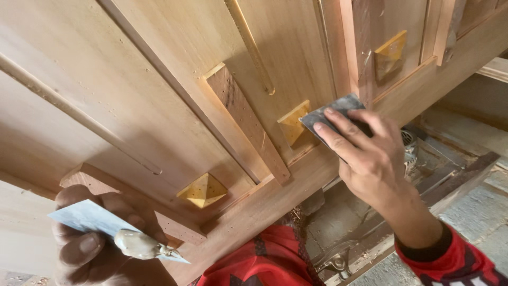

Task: The person sands the surface of a wooden furniture piece using a sanding block. They apply a white substance from a small card onto the wood and rub it in with the sanding block, focusing on the edges and corners of the wooden structure.

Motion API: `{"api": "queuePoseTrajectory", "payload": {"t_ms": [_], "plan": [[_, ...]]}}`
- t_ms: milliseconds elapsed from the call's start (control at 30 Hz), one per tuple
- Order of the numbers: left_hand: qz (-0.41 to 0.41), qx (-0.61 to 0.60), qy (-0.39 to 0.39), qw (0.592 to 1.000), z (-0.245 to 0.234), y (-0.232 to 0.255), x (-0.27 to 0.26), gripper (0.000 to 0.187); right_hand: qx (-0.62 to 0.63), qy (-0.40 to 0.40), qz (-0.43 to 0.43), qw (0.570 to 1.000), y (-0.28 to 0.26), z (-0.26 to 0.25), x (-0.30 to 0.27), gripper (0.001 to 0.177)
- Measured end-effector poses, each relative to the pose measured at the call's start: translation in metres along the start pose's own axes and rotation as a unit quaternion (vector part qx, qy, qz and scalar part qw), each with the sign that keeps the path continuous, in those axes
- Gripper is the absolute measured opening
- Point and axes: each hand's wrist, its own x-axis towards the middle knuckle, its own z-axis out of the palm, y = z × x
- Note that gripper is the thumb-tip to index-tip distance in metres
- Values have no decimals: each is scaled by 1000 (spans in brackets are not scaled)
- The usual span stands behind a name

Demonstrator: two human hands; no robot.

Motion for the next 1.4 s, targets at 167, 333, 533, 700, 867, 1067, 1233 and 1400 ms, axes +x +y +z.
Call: {"api": "queuePoseTrajectory", "payload": {"t_ms": [167, 333, 533, 700, 867, 1067, 1233, 1400], "plan": [[5, -1, 61, 998, -5, 1, -15, 23, -54, -5, -48, 997, -4, 7, 4, 40], [-36, -154, 2, 987, -23, -3, -12, 17, -65, -45, -55, 995, -3, -4, 3, 40], [-18, -165, -84, 983, -32, -11, -3, 16, -58, -74, -22, 995, -8, -14, 20, 41], [-23, -154, -104, 982, -30, -2, 3, 16, -62, -107, -32, 992, -19, -23, 23, 43], [-14, -150, -119, 981, -35, 0, 7, 17, 152, -83, 51, 984, -6, -29, 7, 35], [37, -106, -78, 991, -71, -17, -6, 20, 695, -88, 251, 668, 36, -26, -51, 41], [83, -6, 16, 996, -58, -41, -47, 18, 878, -79, 48, 469, 85, -16, -64, 58], [94, 27, 139, 986, -28, -108, -106, 26, 866, -204, -125, 440, 118, -35, -6, 60]]}}
